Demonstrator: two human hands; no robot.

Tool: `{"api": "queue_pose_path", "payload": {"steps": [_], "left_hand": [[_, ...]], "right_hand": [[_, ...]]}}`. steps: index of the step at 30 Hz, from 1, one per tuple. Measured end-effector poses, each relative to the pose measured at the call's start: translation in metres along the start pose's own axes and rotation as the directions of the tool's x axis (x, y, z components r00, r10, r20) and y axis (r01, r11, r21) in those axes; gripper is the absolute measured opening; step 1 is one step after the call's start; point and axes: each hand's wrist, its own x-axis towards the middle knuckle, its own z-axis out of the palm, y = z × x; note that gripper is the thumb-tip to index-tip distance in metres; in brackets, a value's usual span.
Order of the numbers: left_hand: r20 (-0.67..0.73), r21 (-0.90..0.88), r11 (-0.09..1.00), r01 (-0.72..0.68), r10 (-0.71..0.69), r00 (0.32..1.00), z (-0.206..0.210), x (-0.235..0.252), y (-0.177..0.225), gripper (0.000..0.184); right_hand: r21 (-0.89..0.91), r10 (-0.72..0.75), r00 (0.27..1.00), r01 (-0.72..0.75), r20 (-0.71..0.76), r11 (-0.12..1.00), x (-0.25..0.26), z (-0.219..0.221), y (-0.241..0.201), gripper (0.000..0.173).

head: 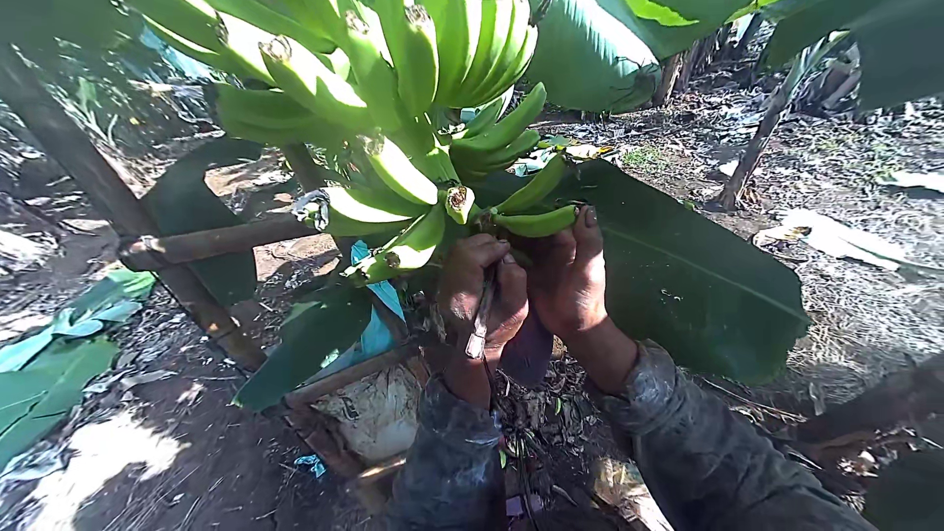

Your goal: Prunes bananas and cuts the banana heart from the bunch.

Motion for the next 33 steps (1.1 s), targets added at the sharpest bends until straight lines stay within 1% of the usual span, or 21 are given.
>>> {"api": "queue_pose_path", "payload": {"steps": [4,9,13,16,20,25,29,33], "left_hand": [[0.007,-0.044,0.999,-0.032,0.032,0.999,0.0,0.001,0.0,0.016],[0.038,-0.051,0.998,-0.022,0.024,0.999,-0.001,0.002,0.001,0.015],[0.039,-0.085,0.996,-0.029,0.032,0.999,-0.002,0.001,-0.001,0.013],[0.037,-0.08,0.997,0.007,-0.004,0.999,-0.004,0.001,0.0,0.013],[0.043,-0.064,0.998,0.008,-0.006,0.999,-0.002,0.001,0.002,0.017],[0.055,-0.13,0.991,0.033,-0.026,0.998,-0.009,0.005,0.008,0.018],[0.098,-0.1,0.995,-0.004,0.013,0.995,-0.01,0.012,0.014,0.022],[0.058,-0.082,0.994,-0.079,0.084,0.995,-0.008,0.012,0.01,0.024]], "right_hand": [[-0.019,-0.022,1.0,0.022,0.001,1.0,-0.001,0.001,-0.001,0.067],[-0.035,-0.009,1.0,0.009,-0.01,0.999,-0.002,0.002,-0.001,0.066],[-0.038,-0.041,0.999,0.041,0.014,0.998,-0.002,0.0,0.001,0.069],[-0.031,-0.041,0.999,0.042,0.026,0.999,-0.003,-0.002,0.004,0.07],[-0.053,-0.064,0.998,0.066,0.028,0.996,-0.003,-0.001,0.004,0.07],[-0.035,-0.054,0.998,0.055,0.033,0.998,-0.003,-0.001,0.003,0.071],[-0.008,-0.063,0.998,0.063,0.023,0.998,-0.005,0.005,0.002,0.067],[0.018,-0.046,0.999,0.046,0.018,0.999,-0.007,0.008,0.001,0.066]]}}
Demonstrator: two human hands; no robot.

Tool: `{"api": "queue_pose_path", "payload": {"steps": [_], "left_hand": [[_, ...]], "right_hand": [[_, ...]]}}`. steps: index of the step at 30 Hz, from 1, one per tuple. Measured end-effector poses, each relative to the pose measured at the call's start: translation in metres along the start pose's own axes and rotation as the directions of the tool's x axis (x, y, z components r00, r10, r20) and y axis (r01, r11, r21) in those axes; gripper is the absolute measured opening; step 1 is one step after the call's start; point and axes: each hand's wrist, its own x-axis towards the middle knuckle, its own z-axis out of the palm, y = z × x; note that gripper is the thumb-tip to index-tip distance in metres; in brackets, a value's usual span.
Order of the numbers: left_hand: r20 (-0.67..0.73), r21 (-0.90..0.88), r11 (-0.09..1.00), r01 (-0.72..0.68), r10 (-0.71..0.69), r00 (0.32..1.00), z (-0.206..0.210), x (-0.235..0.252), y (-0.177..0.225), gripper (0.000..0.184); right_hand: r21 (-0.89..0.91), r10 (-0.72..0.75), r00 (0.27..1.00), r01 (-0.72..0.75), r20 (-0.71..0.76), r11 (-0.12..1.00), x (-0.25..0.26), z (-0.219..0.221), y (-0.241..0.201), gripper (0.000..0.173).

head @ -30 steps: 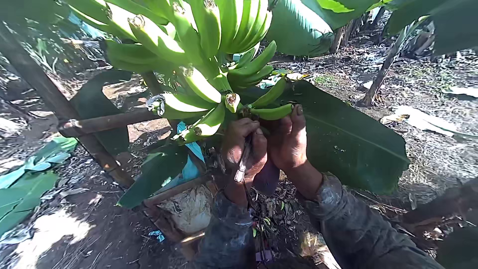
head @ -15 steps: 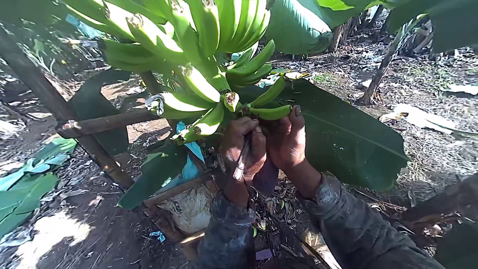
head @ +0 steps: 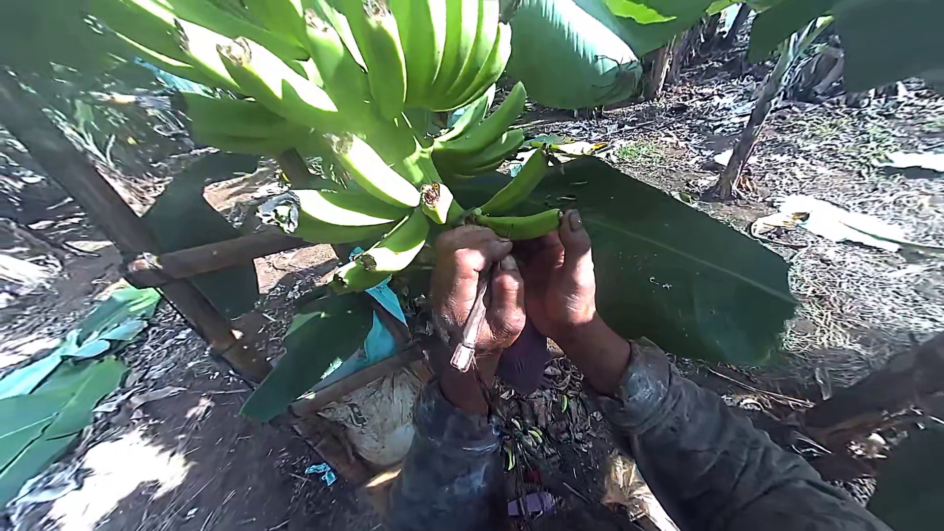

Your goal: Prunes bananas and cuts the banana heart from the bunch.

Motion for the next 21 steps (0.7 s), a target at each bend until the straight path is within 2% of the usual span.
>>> {"api": "queue_pose_path", "payload": {"steps": [11,21], "left_hand": [[0.014,-0.056,0.996,0.07,-0.069,0.998,0.0029,-0.0054,-0.0004,0.013],[0.022,-0.099,0.993,0.063,-0.061,0.998,0.0014,-0.0085,-0.0018,0.014]], "right_hand": [[-0.043,0.001,1.0,-0.002,-0.028,0.999,-0.0034,-0.0004,0.0039,0.065],[-0.046,-0.003,0.999,0.001,-0.033,0.999,-0.0037,-0.0013,0.005,0.065]]}}
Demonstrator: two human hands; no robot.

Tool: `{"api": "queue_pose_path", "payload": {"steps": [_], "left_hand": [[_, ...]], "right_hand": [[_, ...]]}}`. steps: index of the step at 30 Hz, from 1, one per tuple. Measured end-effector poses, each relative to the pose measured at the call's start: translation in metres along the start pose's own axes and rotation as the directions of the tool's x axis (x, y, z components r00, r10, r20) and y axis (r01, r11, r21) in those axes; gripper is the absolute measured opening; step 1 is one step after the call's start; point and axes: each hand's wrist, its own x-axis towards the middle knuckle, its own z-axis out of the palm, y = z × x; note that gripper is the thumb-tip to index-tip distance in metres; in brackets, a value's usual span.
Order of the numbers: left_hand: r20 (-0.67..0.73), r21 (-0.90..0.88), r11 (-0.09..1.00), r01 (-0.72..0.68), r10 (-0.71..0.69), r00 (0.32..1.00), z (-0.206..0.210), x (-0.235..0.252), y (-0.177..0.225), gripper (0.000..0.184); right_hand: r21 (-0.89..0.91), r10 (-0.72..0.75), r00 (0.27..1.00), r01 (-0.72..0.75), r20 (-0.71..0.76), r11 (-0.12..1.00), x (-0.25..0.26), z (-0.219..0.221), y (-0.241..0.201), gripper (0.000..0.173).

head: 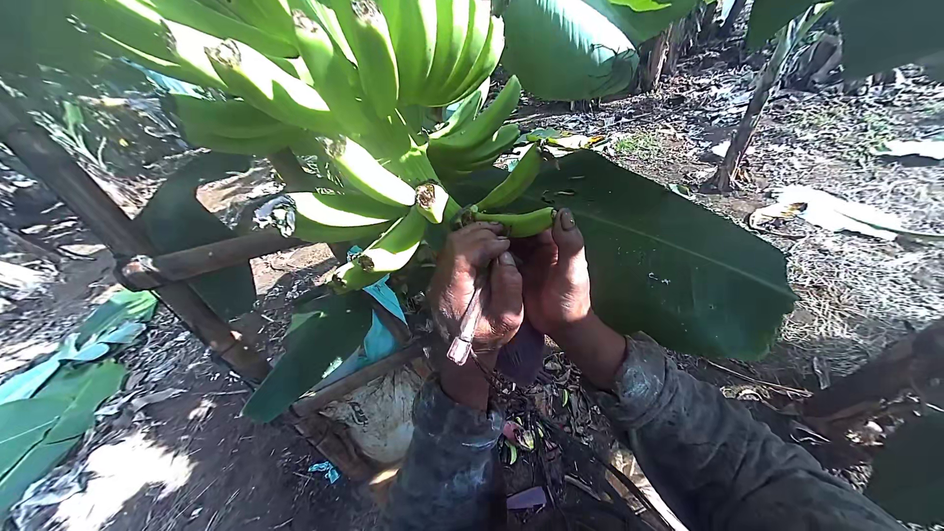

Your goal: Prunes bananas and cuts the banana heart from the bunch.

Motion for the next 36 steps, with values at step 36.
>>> {"api": "queue_pose_path", "payload": {"steps": [36], "left_hand": [[-0.013,-0.033,0.999,-0.01,0.01,1.0,-0.006,-0.002,0.005,0.014]], "right_hand": [[0.03,-0.025,1.0,0.025,0.006,0.999,-0.005,0.003,0.003,0.063]]}}
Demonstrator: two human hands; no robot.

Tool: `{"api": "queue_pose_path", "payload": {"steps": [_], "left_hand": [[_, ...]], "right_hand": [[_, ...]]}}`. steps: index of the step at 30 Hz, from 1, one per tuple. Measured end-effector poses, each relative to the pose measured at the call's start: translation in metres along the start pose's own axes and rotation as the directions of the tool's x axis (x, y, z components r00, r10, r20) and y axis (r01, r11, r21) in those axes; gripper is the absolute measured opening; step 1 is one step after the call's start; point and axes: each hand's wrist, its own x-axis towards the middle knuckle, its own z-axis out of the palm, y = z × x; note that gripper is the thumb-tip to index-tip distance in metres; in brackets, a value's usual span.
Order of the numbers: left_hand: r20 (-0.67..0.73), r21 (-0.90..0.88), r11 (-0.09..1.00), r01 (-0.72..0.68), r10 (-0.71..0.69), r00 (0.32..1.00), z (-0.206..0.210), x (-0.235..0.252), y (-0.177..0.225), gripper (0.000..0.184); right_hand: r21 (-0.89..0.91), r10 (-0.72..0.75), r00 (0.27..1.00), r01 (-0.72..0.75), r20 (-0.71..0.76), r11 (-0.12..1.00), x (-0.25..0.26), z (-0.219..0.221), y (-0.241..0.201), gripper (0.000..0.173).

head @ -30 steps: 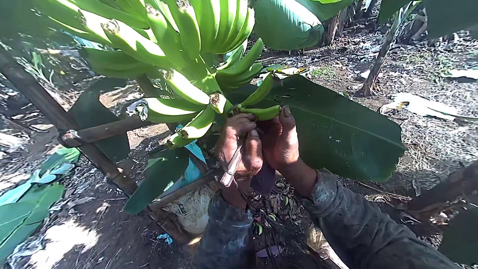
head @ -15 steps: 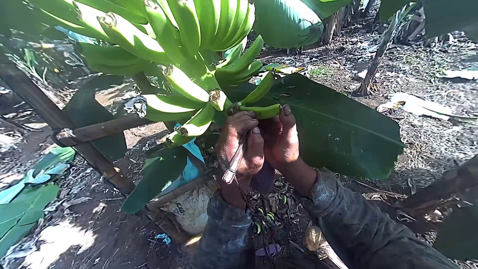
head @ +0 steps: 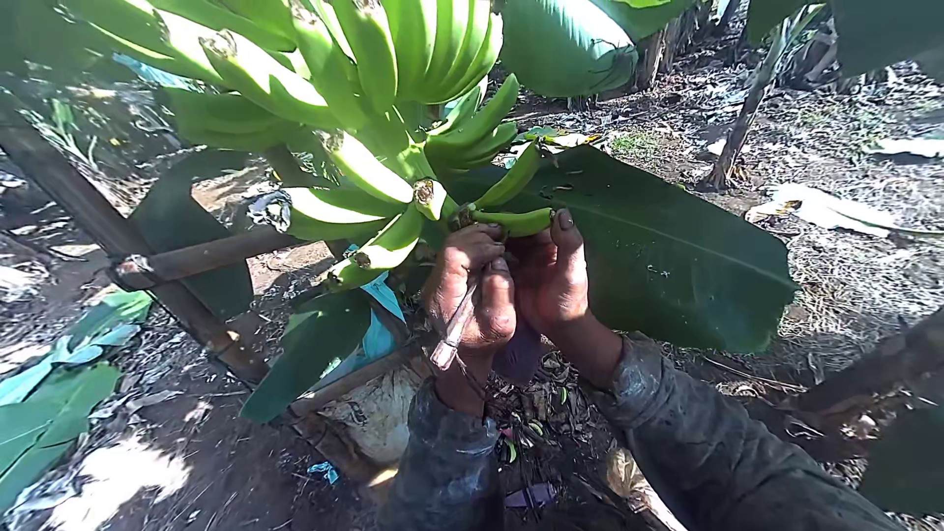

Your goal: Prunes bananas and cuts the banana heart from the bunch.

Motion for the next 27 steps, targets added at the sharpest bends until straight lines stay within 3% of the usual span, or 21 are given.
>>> {"api": "queue_pose_path", "payload": {"steps": [6,13,27], "left_hand": [[-0.02,-0.038,0.999,-0.012,0.011,1.0,0.012,0.005,0.013,0.013],[-0.022,0.058,0.998,-0.01,0.011,1.0,0.014,0.004,0.013,0.012],[0.001,-0.019,1.0,0.019,-0.019,1.0,0.008,0.001,0.011,0.012]], "right_hand": [[0.05,-0.03,0.999,0.028,0.039,0.998,-0.006,0.002,0.001,0.057],[0.042,-0.046,0.998,0.044,0.032,0.998,-0.007,0.0,0.002,0.058],[0.029,-0.071,0.997,0.07,0.034,0.997,-0.007,0.001,0.007,0.058]]}}
